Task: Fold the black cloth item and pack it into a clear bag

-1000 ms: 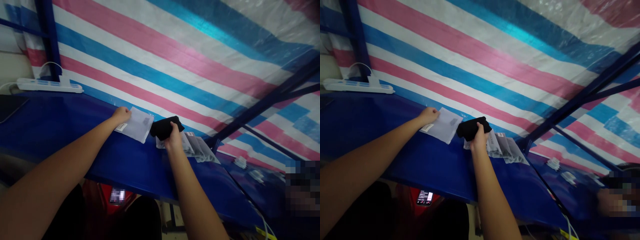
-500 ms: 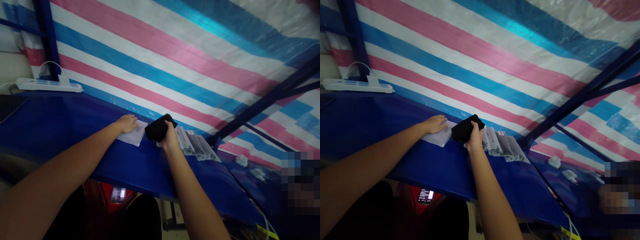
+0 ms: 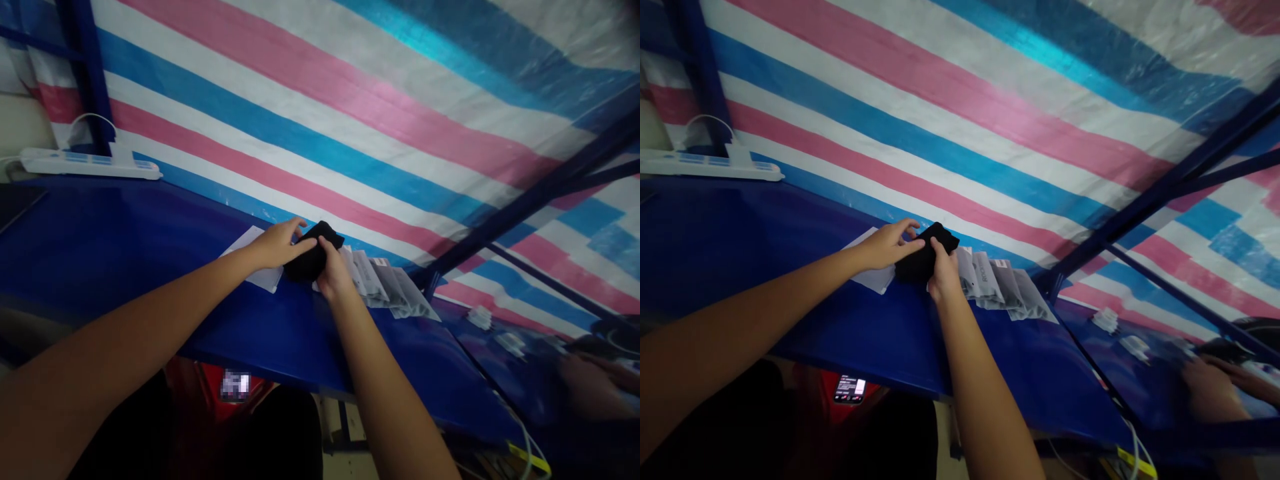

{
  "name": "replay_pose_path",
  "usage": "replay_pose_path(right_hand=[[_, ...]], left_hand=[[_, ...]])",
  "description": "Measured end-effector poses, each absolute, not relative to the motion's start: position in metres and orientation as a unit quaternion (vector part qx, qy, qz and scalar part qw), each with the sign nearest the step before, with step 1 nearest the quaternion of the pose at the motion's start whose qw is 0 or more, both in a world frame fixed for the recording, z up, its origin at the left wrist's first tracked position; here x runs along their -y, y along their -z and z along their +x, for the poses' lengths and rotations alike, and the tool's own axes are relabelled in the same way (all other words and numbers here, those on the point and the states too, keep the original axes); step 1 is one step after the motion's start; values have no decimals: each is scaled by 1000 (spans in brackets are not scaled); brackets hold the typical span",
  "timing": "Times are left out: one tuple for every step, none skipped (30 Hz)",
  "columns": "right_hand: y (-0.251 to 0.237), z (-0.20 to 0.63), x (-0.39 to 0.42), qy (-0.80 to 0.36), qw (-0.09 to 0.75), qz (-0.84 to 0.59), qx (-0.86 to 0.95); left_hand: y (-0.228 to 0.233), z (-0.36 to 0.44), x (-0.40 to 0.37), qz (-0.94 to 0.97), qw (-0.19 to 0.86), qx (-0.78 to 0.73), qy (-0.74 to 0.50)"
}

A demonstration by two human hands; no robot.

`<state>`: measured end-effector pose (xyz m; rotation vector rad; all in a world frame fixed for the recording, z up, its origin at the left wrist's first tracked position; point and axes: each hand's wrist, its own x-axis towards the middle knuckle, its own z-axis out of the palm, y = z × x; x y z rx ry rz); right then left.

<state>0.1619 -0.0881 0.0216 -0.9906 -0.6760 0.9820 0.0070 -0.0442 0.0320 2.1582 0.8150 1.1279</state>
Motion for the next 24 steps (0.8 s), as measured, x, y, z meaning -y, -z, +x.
replay_pose_path(right_hand=[[-22, 162, 88, -444, 713, -446, 309], [-22, 161, 88, -446, 711, -446, 312], [-22, 161, 88, -447, 708, -446, 315], [-23, 159, 89, -444, 710, -443, 320], [-23, 158, 89, -439, 713, -439, 326], [-23, 156, 90, -436, 715, -434, 332], [-23, 155, 90, -434, 716, -430, 337], [-24, 153, 91, -436, 715, -426, 343], [-24, 151, 92, -437, 712, -425, 347], [-25, 150, 94, -438, 709, -427, 350], [-26, 149, 95, -436, 707, -430, 353], [-27, 149, 96, -432, 706, -432, 358], [-27, 148, 97, -428, 705, -435, 361], [-28, 148, 98, -423, 705, -437, 365], [-29, 148, 99, -418, 706, -437, 368], [-30, 148, 100, -413, 708, -437, 371], [-30, 148, 100, -407, 710, -436, 374], [-30, 148, 100, -402, 712, -436, 376], [-30, 148, 100, -394, 716, -433, 380], [-30, 148, 100, -387, 719, -431, 385], [-30, 148, 99, -380, 722, -428, 389], [-29, 148, 99, -374, 724, -426, 394], [-29, 148, 99, -368, 725, -424, 398], [-29, 148, 98, -364, 726, -423, 401]], left_hand=[[-30, 10, 47, 807, 289, -297, -421], [-27, 12, 48, 809, 289, -291, -420], [-24, 14, 49, 812, 287, -285, -420], [-21, 15, 49, 815, 285, -279, -420], [-19, 16, 49, 815, 286, -278, -420], [-17, 17, 49, 814, 289, -281, -418], [-16, 17, 49, 810, 295, -287, -416], [-16, 17, 49, 805, 305, -294, -414], [-17, 18, 50, 800, 316, -300, -413], [-18, 18, 50, 795, 326, -303, -412], [-19, 18, 51, 791, 334, -303, -414], [-21, 18, 51, 787, 341, -301, -416], [-21, 18, 52, 785, 347, -298, -418], [-22, 19, 52, 782, 353, -296, -421], [-21, 19, 51, 780, 359, -292, -421], [-20, 20, 51, 778, 365, -289, -422], [-19, 21, 50, 774, 373, -287, -424], [-18, 22, 49, 770, 380, -286, -426], [-16, 24, 48, 764, 386, -287, -430], [-15, 25, 48, 760, 391, -288, -432], [-14, 26, 48, 756, 394, -290, -435], [-13, 27, 48, 753, 395, -292, -437], [-13, 28, 49, 753, 394, -293, -439], [-13, 28, 49, 752, 390, -296, -441]])
